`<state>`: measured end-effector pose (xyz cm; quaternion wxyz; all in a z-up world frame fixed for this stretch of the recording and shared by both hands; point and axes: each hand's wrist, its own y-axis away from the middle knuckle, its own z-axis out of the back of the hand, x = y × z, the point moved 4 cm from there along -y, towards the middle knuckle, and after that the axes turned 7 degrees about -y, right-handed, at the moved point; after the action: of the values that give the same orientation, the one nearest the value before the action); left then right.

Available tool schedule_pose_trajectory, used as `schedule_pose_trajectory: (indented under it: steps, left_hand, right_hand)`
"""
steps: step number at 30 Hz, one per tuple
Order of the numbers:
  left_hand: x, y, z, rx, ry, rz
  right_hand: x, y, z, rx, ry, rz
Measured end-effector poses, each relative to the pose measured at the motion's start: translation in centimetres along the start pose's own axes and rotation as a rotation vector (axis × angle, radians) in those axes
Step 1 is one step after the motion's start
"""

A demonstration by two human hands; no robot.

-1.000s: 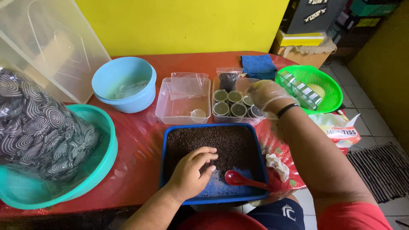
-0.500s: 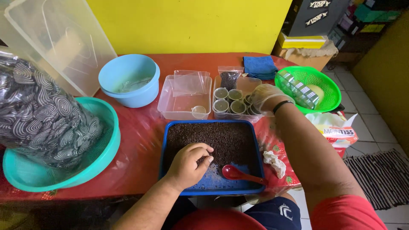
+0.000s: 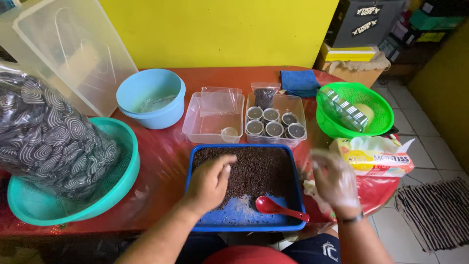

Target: Filling small plastic cups with granular material and organizing them in a tray.

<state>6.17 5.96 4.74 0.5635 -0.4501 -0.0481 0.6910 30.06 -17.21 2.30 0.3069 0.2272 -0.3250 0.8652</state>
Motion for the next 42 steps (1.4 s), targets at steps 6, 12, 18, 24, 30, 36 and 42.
schedule_pose_trajectory:
  steps: [6, 12, 18, 24, 30, 36, 42]
  left_hand:
    - [4.5, -10.4, 0.1, 0.288, -0.151, 0.452]
    - [10.6, -15.1, -4.0, 0.767, -0.497, 0.633]
    - [9.4, -15.5, -5.6, 0.933, -0.688, 0.609]
    - [9.5, -15.3, -5.1, 0.844, -0.538, 0.607]
    - [7.8, -15.0, -0.9, 0.466, -0.231, 0.704]
    - [3.9, -7.4, -0.8, 0.186, 0.557, 0.814]
    - [1.5, 3.1, -7.1, 0.024, 1.059, 0.846]
  right_hand:
    - [-3.9, 6.2, -0.8, -0.161, -0.091, 0.244]
    - [-4.2, 7.0, -1.1, -0.242, -0.127, 0.309]
    - [-5.8, 7.2, -1.8, -0.196, -0.092, 0.271]
    - [-4.9, 6.8, -1.6, -0.166, -0.090, 0.209]
    - [-5.3, 6.9, -1.6, -0.178, -0.120, 0.211]
    - [-3.0, 6.8, -0.2, -0.230, -0.228, 0.233]
    - [9.5, 7.5, 0.8, -0.019, -0.330, 0.473]
